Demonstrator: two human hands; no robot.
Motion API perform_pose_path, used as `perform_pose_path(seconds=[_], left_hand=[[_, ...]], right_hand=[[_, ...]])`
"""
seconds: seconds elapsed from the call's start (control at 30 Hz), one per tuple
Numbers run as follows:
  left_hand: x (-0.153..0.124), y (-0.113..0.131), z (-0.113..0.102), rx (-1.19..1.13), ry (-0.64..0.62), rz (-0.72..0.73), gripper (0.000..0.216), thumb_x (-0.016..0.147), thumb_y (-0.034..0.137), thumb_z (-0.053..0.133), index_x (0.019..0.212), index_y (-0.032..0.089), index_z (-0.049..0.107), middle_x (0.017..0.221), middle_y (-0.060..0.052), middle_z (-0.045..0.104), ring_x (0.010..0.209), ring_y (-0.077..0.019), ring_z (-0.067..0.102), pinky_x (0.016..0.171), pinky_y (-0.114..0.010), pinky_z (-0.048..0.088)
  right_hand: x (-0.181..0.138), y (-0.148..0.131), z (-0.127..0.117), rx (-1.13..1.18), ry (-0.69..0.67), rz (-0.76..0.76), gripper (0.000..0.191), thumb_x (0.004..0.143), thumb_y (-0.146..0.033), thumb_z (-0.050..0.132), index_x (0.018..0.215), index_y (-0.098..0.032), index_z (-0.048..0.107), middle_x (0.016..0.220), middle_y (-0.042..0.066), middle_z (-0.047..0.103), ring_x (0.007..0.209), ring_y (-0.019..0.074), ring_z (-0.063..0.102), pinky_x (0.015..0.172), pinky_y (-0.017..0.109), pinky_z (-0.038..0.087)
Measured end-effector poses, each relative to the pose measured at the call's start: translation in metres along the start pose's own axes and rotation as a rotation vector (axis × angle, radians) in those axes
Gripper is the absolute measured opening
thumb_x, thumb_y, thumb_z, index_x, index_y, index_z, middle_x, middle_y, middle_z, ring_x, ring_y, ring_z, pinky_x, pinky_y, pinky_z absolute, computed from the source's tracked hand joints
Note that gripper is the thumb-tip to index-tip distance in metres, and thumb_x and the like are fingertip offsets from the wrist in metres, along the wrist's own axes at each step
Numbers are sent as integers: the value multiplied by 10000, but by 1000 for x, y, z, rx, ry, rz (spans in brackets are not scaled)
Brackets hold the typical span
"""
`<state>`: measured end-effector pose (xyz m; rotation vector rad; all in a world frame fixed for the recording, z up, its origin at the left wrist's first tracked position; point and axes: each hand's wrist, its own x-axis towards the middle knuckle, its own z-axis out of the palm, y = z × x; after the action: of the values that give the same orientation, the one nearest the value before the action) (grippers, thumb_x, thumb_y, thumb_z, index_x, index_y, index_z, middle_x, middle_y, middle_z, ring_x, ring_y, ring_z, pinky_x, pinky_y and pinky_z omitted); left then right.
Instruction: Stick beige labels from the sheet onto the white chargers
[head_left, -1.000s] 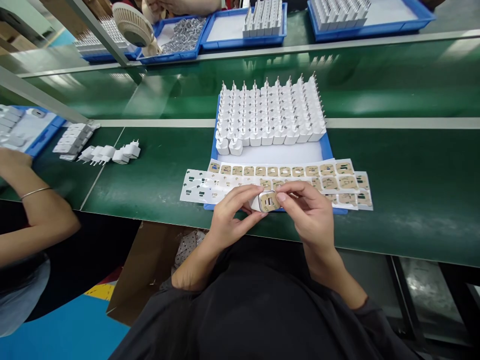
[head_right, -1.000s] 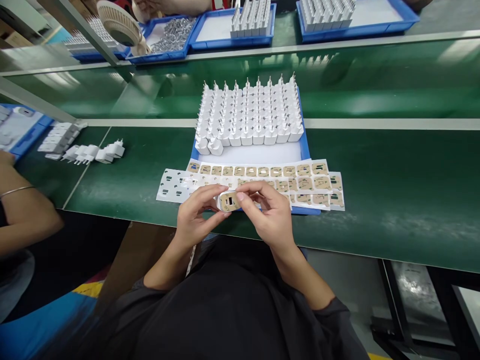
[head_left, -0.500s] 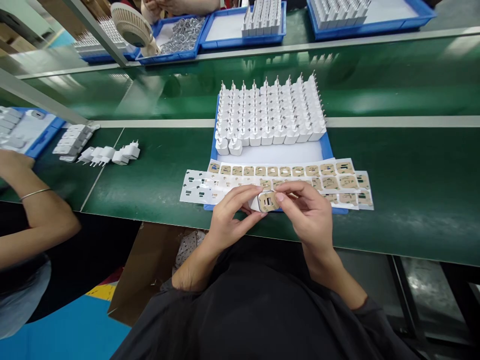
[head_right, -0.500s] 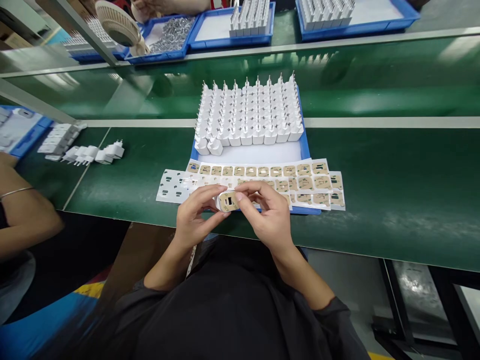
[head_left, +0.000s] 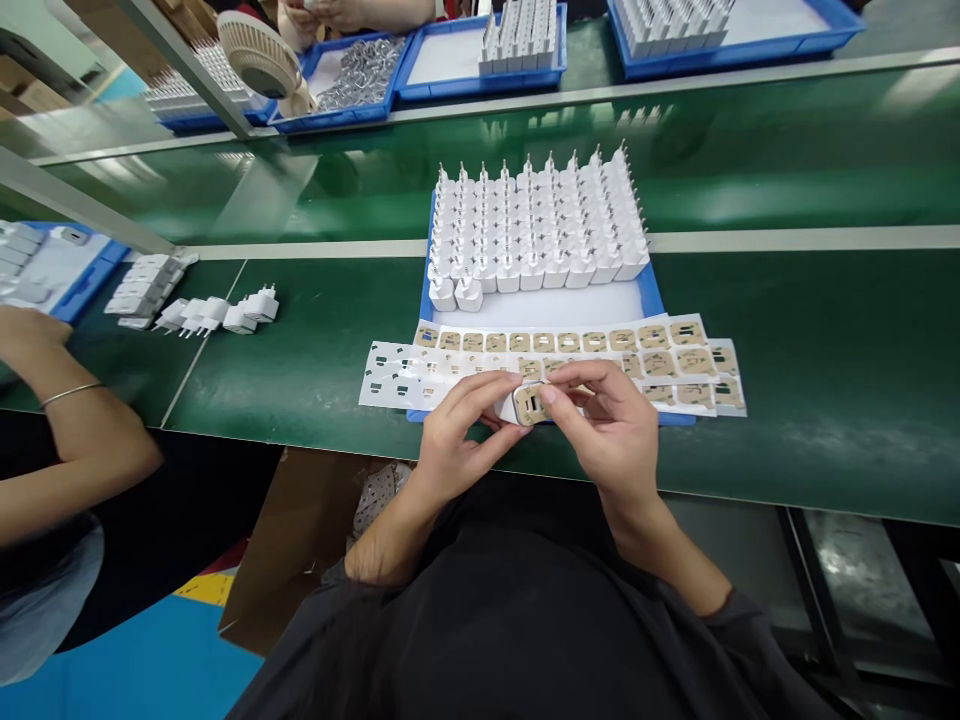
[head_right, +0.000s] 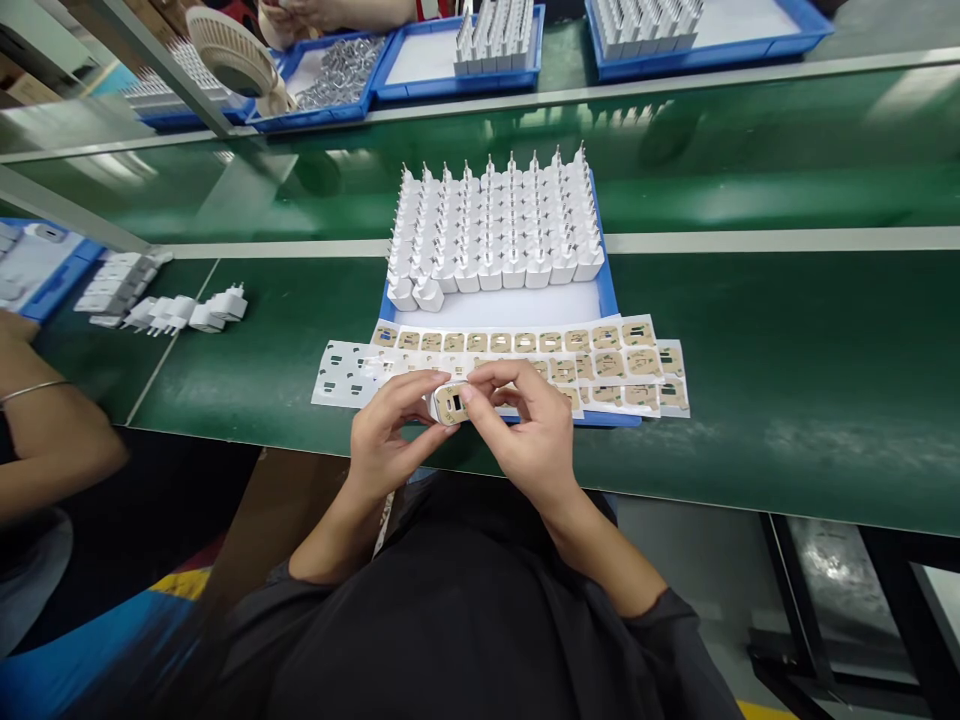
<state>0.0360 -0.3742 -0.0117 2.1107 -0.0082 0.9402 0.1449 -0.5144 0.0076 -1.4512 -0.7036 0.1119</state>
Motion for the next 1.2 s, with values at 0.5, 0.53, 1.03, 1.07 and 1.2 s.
perform_pose_path(seconds=[0.5,0.53,1.03,1.07,1.2], left_hand=[[-1,-2,2,23,47,44,505,867,149,786,1340,241,632,1246,-99,696,1110,-200,704,744,-225,652],[-1,-2,2,18,57,47,506,865,148,787,1337,242,632,1242,-99,697,1102,-199,705,733,-220,649],[-5,-19,16,-213,142,19,524,881,130,743,1324,298,520,1319,-102,582,1111,-203,696,703,-252,658],[-5,-20,17,-197,143,41,524,885,119,732,1327,299,516,1326,-104,579,1125,-203,688,699,-246,655],[-3,-21,21,-81,175,149,513,891,91,705,1320,300,515,1303,-100,591,1157,-199,662,653,-205,620]], right_hand=[[2,1,7,-312,53,-382,112,917,-130,687,975,-226,678,841,6,713,705,138,649,604,263,588],[2,1,7,-310,55,-372,109,920,-140,688,986,-227,680,841,7,709,704,139,649,605,264,590],[-5,11,15,275,-210,95,300,843,-202,737,1109,-283,625,1077,33,535,949,171,569,635,232,561],[-5,10,17,262,-193,92,319,820,-192,749,1093,-280,609,1066,28,529,948,169,560,625,223,545],[-5,8,25,256,-109,80,342,787,-191,775,1048,-279,573,1031,6,515,880,144,537,570,201,470]])
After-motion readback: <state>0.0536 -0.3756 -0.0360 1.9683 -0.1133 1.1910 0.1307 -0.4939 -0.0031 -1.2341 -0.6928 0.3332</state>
